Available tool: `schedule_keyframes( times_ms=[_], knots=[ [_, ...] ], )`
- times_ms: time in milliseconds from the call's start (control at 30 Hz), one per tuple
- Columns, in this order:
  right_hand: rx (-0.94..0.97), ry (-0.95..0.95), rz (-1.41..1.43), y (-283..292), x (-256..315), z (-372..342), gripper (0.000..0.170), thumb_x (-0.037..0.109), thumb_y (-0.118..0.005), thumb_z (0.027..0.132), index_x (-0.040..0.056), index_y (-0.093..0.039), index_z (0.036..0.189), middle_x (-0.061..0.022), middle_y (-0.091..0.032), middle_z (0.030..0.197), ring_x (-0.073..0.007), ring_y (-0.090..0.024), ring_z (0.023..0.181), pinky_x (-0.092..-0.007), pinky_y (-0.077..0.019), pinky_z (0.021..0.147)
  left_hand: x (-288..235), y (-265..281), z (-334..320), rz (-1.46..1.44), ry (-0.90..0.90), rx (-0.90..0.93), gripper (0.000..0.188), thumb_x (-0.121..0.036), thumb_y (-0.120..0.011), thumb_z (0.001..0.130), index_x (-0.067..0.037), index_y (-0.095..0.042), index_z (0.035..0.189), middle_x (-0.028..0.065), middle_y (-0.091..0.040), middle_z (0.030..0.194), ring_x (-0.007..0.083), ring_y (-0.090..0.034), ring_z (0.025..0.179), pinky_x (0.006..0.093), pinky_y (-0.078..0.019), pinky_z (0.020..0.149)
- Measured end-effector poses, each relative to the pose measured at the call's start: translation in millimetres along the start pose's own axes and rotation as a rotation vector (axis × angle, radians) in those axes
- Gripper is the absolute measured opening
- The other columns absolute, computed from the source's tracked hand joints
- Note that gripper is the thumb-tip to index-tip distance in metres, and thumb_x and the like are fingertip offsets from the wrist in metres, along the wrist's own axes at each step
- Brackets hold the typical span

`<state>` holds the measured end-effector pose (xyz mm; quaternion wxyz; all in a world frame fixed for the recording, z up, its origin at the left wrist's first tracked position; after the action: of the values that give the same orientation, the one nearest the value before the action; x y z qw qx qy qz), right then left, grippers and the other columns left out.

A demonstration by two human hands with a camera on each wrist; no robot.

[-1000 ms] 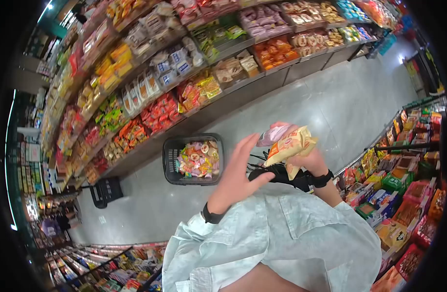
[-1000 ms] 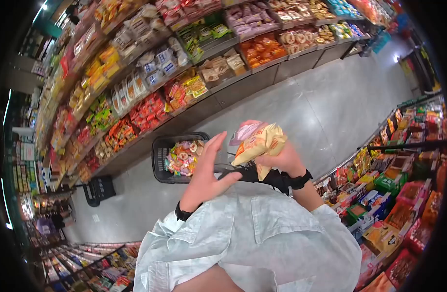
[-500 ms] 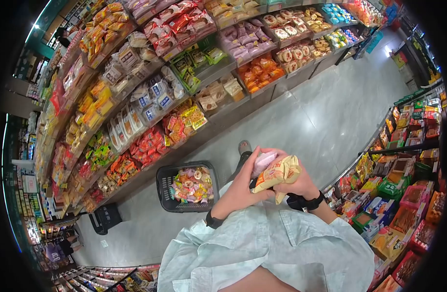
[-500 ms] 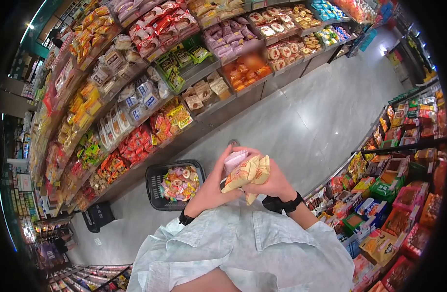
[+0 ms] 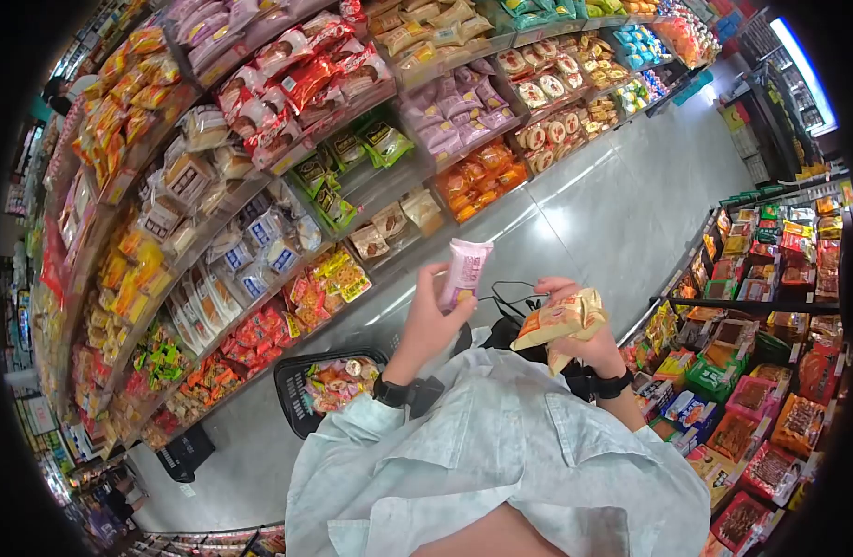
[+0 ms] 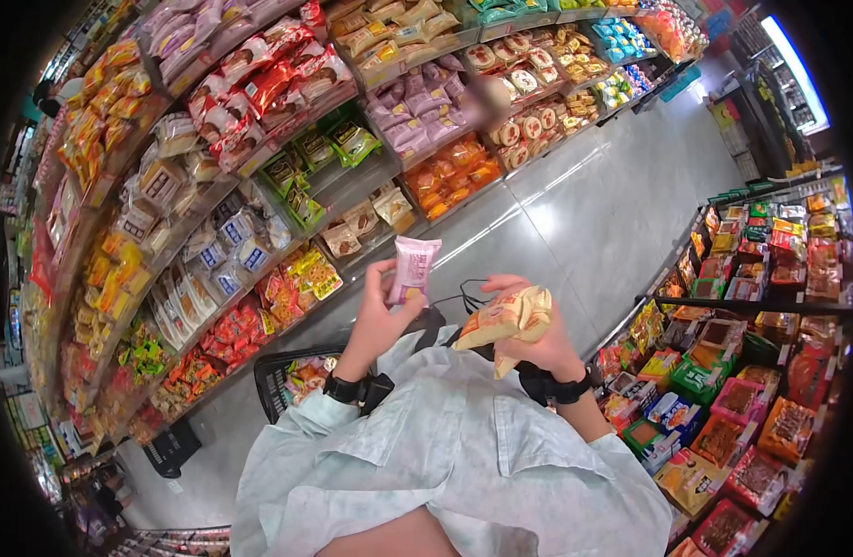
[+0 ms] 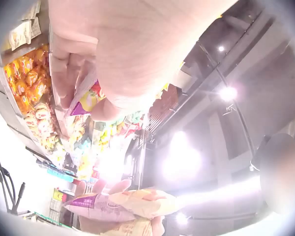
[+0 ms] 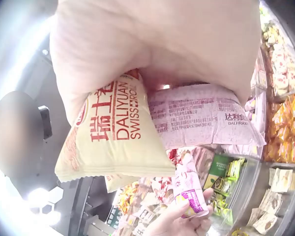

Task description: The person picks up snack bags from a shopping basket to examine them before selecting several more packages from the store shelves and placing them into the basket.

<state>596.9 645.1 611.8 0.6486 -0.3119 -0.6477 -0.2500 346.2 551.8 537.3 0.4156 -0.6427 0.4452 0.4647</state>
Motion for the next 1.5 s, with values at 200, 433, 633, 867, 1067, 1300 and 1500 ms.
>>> schedule_keyframes(
  times_ms=[200, 433, 633, 867, 1067, 1300, 1500],
  knots=[
    [-0.091, -0.002, -0.068, 34.5, 2.3, 40.6, 0.054, 0.018, -0.086, 0.068, 0.0026, -0.066, 0.116, -0.0143, -0.068, 0.125, -0.0322, -0.055, 0.129, -0.0489, -0.0408, 0.115, 0.8, 13.6, 68.4, 0.042, -0.068, -0.05, 0.062, -0.006, -0.075, 0.095, 0.0, -0.045, 0.149, 0.0138, -0.061, 0.137, 0.0184, -0.068, 0.112, 0.033, -0.0566, 0.094],
    [-0.108, 0.093, -0.115, 111.8, 1.1, 81.6, 0.052, 0.018, -0.088, 0.066, 0.0029, -0.069, 0.111, -0.0116, -0.069, 0.115, -0.0312, -0.058, 0.124, -0.0474, -0.0422, 0.113, 32.7, 3.8, 150.9, 0.13, 0.05, -0.165, 0.057, -0.013, -0.078, 0.093, 0.0, -0.051, 0.141, 0.0121, -0.065, 0.128, 0.0165, -0.066, 0.103, 0.0334, -0.0552, 0.088],
    [-0.175, 0.121, -0.118, 204.3, 7.6, 111.1, 0.05, 0.015, -0.088, 0.065, 0.0026, -0.068, 0.109, -0.0109, -0.069, 0.112, -0.0321, -0.059, 0.119, -0.0476, -0.0431, 0.111, 27.1, -6.7, 238.3, 0.578, -0.128, -0.29, 0.047, -0.016, -0.079, 0.091, -0.008, -0.064, 0.135, 0.0158, -0.06, 0.127, 0.0247, -0.069, 0.096, 0.0357, -0.0566, 0.086],
    [-0.22, 0.096, -0.125, 281.3, 7.9, 140.0, 0.049, 0.013, -0.087, 0.065, 0.0021, -0.069, 0.109, -0.0104, -0.069, 0.113, -0.0334, -0.059, 0.121, -0.0474, -0.0441, 0.11, 19.3, -19.9, 362.5, 0.735, -0.148, -0.317, 0.05, -0.02, -0.078, 0.091, -0.002, -0.064, 0.135, 0.0229, -0.069, 0.121, 0.0375, -0.068, 0.104, 0.0429, -0.0556, 0.089],
    [-0.328, 0.098, -0.191, 308.2, 12.4, 165.5, 0.049, 0.014, -0.087, 0.065, 0.0025, -0.07, 0.11, -0.0115, -0.069, 0.115, -0.0338, -0.06, 0.119, -0.047, -0.0449, 0.109, 50.3, 2.5, 446.0, 1.064, 0.032, -0.261, 0.055, -0.029, -0.075, 0.092, -0.011, -0.062, 0.143, 0.0228, -0.064, 0.129, 0.0414, -0.063, 0.121, 0.0484, -0.0518, 0.102],
    [-0.403, -0.104, -0.109, 315.9, 20.4, 212.0, 0.066, 0.009, -0.088, 0.071, 0.0011, -0.062, 0.131, -0.0079, -0.068, 0.121, -0.017, -0.064, 0.115, -0.0354, -0.0535, 0.098, 22.4, -16.8, 431.8, 1.022, 0.147, -0.266, 0.061, -0.028, -0.076, 0.092, -0.016, -0.056, 0.148, 0.0179, -0.05, 0.146, 0.042, -0.06, 0.126, 0.049, -0.0523, 0.103],
    [-0.333, -0.267, 0.033, 321.5, 20.5, 262.2, 0.064, 0.005, -0.088, 0.076, 0.0019, -0.06, 0.133, -0.0046, -0.07, 0.119, -0.0139, -0.067, 0.108, -0.0334, -0.055, 0.095, -36.3, -79.5, 414.8, 0.477, 0.144, 0.012, 0.062, -0.029, -0.08, 0.09, -0.009, -0.058, 0.145, 0.018, -0.06, 0.133, 0.0338, -0.068, 0.113, 0.0447, -0.0566, 0.096]
  ],
)
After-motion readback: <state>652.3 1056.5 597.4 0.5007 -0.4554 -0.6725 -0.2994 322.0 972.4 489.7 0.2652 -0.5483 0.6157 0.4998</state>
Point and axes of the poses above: each hand's wrist, its own z-axis towards the middle knuckle, its own y-axis out of the back of the hand, x = y × z, the point moved 3 cm from there along z, towards the middle knuckle
